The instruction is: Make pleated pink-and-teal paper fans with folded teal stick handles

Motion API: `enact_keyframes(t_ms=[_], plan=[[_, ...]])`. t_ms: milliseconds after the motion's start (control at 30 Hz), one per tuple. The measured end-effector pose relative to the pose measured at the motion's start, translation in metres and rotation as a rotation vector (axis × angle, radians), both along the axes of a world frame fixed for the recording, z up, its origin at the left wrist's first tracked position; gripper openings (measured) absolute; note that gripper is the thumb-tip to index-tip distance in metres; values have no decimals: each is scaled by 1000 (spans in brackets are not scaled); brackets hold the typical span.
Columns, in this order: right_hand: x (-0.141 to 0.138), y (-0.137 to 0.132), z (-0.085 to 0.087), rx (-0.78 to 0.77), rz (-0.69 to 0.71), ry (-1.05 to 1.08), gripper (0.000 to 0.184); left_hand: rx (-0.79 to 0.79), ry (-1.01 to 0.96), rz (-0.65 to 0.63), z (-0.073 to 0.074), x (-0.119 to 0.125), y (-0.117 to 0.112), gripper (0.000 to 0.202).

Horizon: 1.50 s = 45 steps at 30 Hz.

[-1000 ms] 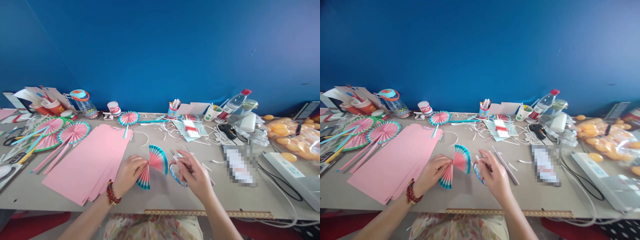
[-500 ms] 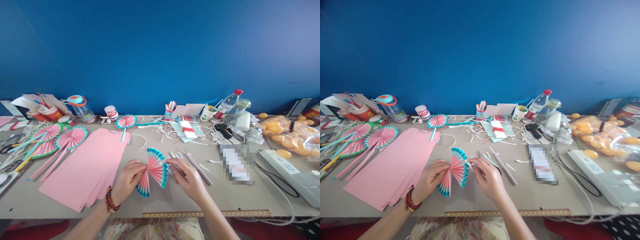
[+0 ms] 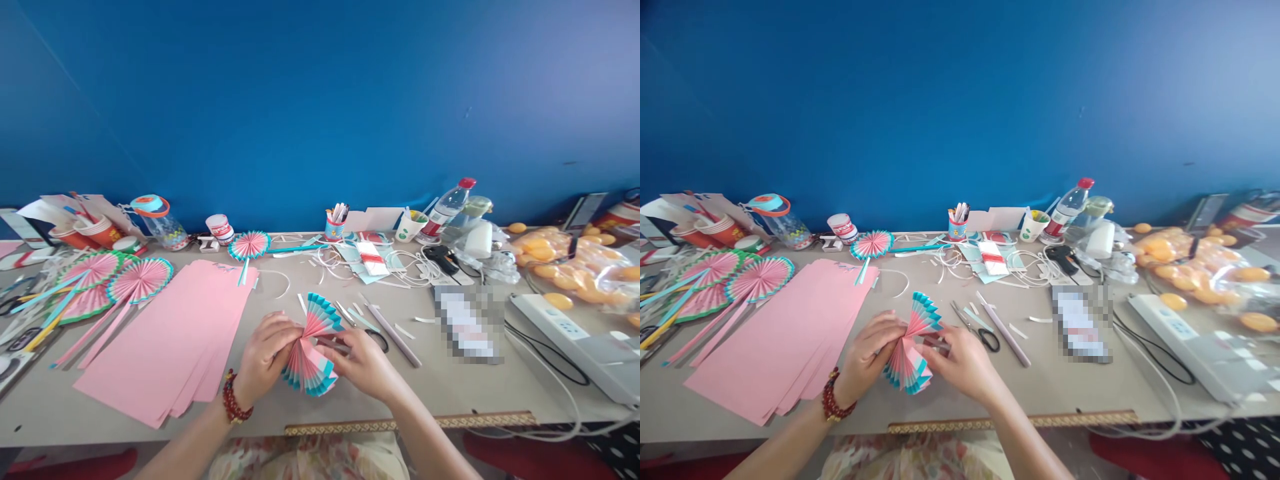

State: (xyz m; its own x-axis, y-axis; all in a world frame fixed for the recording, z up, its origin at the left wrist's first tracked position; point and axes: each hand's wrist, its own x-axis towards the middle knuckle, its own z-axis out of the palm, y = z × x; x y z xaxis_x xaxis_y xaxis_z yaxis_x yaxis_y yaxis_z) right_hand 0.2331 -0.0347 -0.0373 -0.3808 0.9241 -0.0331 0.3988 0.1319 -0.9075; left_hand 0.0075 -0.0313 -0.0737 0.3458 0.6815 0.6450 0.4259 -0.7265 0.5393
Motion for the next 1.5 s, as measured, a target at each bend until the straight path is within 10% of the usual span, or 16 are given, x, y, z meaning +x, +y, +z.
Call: enact_keyframes(t_ms=[467, 700, 967, 1200, 1500], plan=[[10, 21, 4, -220, 185, 372, 40, 9, 9, -109, 5, -4, 7, 33], [0, 21, -6, -105, 108, 221, 32, -124, 76, -186, 21, 6, -3, 30], [-14, 18, 6, 224, 45, -270, 13, -621, -225, -50, 23, 24, -1, 20], [-13, 16, 10, 258, 113, -275, 17, -451, 2, -275, 39, 20, 5, 26], [-10, 13, 13, 268, 72, -409, 30, -558, -125, -112, 50, 14, 4, 16]])
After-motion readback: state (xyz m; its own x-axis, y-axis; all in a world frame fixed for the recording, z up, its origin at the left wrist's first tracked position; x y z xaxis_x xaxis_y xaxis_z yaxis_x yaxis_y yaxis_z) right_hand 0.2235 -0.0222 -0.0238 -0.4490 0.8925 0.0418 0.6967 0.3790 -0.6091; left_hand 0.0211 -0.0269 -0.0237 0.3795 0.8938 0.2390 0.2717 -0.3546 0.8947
